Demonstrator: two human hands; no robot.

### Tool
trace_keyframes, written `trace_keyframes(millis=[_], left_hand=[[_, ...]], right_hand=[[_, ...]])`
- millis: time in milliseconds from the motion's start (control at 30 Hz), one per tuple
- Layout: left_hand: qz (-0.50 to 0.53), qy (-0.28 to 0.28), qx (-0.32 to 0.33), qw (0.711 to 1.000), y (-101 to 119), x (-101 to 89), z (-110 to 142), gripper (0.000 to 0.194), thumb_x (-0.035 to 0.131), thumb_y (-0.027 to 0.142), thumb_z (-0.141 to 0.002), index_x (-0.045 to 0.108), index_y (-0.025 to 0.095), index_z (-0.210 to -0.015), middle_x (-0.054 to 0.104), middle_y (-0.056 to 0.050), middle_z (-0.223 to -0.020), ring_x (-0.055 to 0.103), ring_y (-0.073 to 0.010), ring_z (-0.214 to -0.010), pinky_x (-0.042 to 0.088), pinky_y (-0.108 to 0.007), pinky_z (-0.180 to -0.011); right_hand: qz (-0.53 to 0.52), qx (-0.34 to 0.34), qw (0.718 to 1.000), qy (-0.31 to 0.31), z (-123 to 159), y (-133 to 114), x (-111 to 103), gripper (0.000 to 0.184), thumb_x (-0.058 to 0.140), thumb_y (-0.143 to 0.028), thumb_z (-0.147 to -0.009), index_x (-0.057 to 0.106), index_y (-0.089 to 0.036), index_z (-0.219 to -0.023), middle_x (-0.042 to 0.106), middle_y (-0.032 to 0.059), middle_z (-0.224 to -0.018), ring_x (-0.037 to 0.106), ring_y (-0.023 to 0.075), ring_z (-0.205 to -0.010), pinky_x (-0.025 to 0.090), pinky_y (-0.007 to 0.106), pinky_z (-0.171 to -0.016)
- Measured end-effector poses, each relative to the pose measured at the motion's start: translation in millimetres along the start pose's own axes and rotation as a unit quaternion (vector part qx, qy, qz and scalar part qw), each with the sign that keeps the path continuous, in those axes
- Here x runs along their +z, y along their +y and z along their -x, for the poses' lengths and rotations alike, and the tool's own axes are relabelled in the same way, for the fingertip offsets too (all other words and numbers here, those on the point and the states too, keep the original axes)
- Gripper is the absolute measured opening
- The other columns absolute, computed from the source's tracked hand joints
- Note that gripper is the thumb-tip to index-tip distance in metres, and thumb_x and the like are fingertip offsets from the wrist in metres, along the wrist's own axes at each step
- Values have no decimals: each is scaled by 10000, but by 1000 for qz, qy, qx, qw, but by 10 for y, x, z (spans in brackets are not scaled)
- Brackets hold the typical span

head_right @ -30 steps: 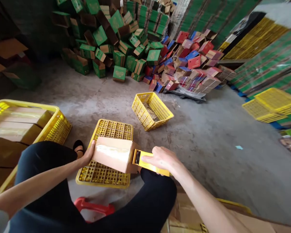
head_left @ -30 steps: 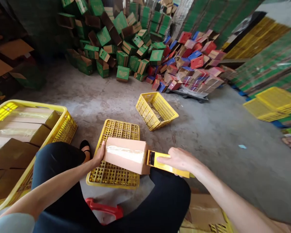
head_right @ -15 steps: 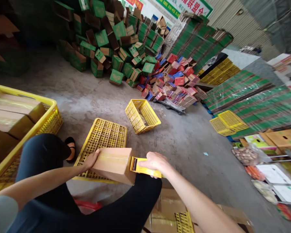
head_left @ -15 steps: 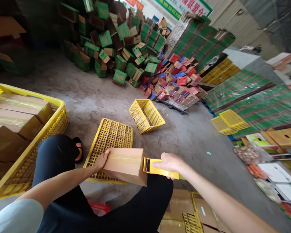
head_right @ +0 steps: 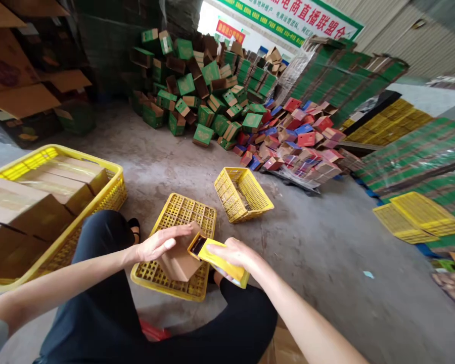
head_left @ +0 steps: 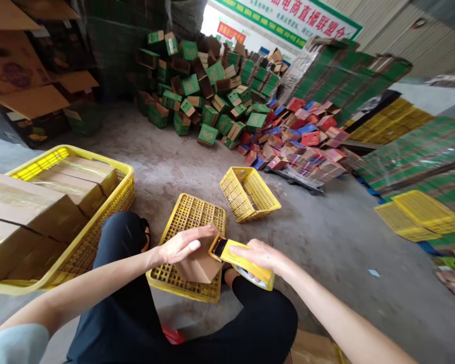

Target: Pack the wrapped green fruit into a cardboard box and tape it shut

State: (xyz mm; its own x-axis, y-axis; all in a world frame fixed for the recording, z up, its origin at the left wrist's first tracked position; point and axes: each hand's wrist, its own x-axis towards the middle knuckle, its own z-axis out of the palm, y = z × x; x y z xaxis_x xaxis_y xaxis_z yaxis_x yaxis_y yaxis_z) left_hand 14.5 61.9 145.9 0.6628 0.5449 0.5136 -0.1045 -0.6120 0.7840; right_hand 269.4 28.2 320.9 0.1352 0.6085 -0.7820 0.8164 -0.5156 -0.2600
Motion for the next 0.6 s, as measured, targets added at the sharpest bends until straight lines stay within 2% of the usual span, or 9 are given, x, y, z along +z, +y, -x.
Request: trace_keyframes(millis=[133, 233, 400, 600], left_hand=[[-96, -95, 42, 990, -36, -230, -2, 732, 352, 600, -1099, 228, 209, -1706, 234, -129, -1753, 218, -311, -1629, 220, -477, -1339], [-151, -134, 62, 977, -138, -226, -107, 865, 402, 651, -1072, 89, 177, -1724, 123, -151, -1767, 111, -332, -1644, 152, -487, -1352], [-200, -154, 90, 963, -271, -101, -218, 970, 496, 679, -1031, 33, 182, -1724, 192, -171, -1749, 168, -331, -1634, 158, -476, -1351], [-223, -160, 78, 958, -308, -109, -217, 982, 483, 708, -1019, 70, 160, -1721, 234, -199, -1731, 199, -336, -1628, 157, -483, -1343]], right_hand=[[-31, -15, 999, -22, -114, 86, 33, 542, 519, -561, -1026, 636, -181, -658, 683, 85, -527, 638, 177, -437, 544, 256, -467], [-64, -28, 997, -30, -124, 182, 78, 542, 526, -588, -1016, 651, -173, -689, 696, 86, -544, 634, 174, -427, 513, 247, -443], [-137, -32, 989, -41, -130, 385, 201, 572, 532, -679, -980, 645, -183, -720, 693, 70, -530, 617, 162, -403, 500, 239, -452], [-202, -48, 976, -62, -77, 606, 333, 666, 556, -871, -842, 607, -213, -751, 694, 47, -543, 636, 164, -460, 511, 238, -474]])
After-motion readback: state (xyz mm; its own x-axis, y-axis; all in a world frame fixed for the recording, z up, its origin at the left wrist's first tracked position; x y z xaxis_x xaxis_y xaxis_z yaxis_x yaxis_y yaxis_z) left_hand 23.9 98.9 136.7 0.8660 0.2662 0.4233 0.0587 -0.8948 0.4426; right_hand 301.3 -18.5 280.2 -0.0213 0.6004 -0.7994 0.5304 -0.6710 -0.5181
